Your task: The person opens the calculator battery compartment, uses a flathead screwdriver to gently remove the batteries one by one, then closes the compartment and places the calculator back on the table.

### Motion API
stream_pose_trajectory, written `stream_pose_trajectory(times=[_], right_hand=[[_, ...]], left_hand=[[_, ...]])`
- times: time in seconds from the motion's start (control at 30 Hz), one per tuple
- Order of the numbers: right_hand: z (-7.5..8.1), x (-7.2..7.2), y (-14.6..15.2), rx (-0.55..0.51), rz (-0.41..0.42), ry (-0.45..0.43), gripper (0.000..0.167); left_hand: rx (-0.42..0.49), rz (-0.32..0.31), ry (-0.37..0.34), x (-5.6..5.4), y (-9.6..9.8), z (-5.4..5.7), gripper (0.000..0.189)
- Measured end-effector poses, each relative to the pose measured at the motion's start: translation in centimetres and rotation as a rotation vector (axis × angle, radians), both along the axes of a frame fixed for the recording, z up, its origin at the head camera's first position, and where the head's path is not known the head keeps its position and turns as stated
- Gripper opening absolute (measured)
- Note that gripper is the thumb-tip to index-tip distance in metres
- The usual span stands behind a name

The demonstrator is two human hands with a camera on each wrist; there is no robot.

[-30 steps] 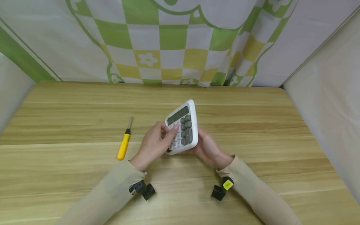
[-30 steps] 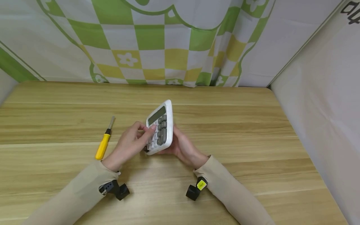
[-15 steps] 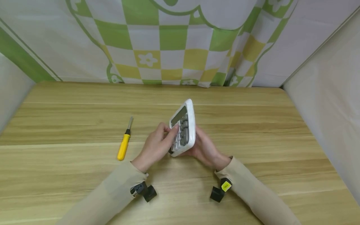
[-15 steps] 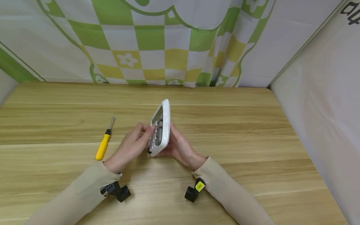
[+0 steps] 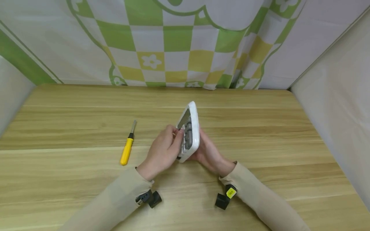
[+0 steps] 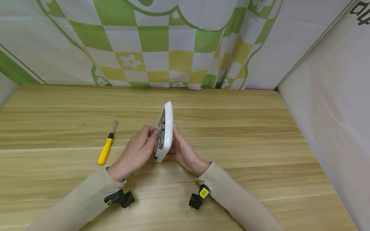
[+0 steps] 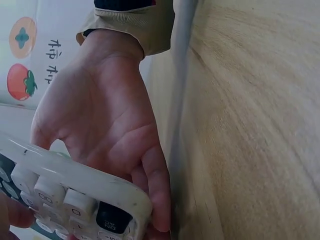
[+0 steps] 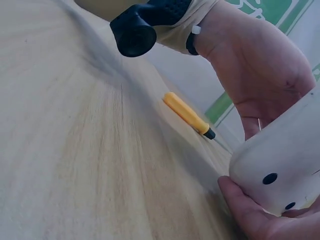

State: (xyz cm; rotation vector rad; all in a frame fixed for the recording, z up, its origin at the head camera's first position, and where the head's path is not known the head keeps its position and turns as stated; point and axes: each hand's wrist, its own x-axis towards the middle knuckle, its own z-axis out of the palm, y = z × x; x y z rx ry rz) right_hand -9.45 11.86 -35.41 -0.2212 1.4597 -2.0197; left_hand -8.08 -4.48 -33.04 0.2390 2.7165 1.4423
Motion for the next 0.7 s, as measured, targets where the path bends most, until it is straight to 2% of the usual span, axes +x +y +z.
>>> stream_pose_trajectory(times=[0.17,0.33,0.43,0.57,0.7], right_hand=[[-0.04,0.1,-0.06,0.004,-0.024,0.007,0.062],[-0.01,0.13,-0.09,0.04,0.002,0.014,0.072],[0.04,0.13,-0.1,0.057,0.011,0.008,0.074],[0.12,0.11,-0.12,0.096,-0.021,-0.025,0.074],[0.24,0.08,-0.08,0.123,-0.053,-0.057,0.075]], left_hand=[[0.072,-0.022,0.028,0.12,0.07,-0.01,0.031],[0.141,-0.02,0.09,0.18,0.12,0.06,0.022],[0.16,-0.015,0.085,0.2,0.04,0.2,0.022],[0.189,-0.025,0.07,0.2,-0.23,0.39,0.022],[0.226,-0.026,0.092,0.23,-0.52,0.57,0.023]])
